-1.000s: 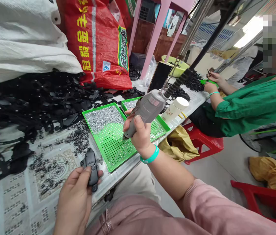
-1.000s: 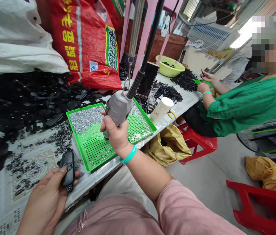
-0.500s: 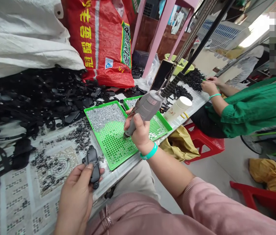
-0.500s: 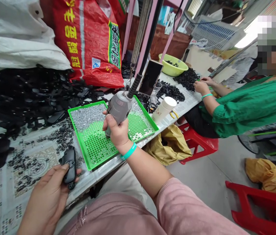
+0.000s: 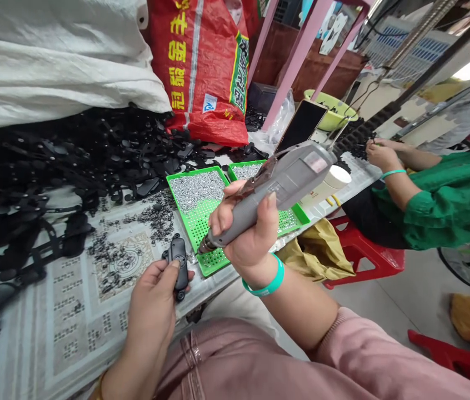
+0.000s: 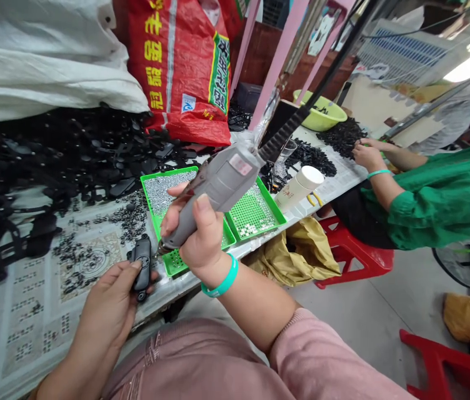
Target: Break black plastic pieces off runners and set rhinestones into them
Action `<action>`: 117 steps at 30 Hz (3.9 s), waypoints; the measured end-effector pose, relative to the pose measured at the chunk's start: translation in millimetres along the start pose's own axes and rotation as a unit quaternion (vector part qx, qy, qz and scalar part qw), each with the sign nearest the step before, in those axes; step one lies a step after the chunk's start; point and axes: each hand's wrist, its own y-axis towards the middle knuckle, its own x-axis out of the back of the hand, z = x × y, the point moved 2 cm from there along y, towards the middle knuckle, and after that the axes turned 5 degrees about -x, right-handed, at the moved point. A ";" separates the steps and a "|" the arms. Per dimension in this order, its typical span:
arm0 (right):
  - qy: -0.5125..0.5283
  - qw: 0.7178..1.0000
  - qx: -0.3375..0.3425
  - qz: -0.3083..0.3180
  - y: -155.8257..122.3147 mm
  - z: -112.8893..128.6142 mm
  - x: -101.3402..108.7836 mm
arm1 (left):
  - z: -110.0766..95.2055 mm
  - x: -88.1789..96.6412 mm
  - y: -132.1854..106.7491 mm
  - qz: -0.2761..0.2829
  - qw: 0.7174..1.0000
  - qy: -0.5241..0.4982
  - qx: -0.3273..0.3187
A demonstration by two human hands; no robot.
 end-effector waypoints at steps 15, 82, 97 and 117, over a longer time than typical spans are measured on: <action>0.104 0.990 -0.029 0.092 -5.9 -21.4 -15.9 | 3.1 1.0 -0.4 0.006 1.000 -0.013 -0.028; 0.019 0.996 0.074 0.036 58.4 -55.8 14.1 | -10.7 10.5 -8.9 0.049 0.995 -0.027 0.082; 0.092 0.995 0.015 0.043 18.1 -13.6 -12.9 | -4.1 5.6 -5.8 0.017 0.998 -0.015 0.056; 0.113 0.981 -0.051 0.147 -6.4 -28.1 -29.4 | -4.4 2.6 -7.8 0.017 0.999 -0.024 0.034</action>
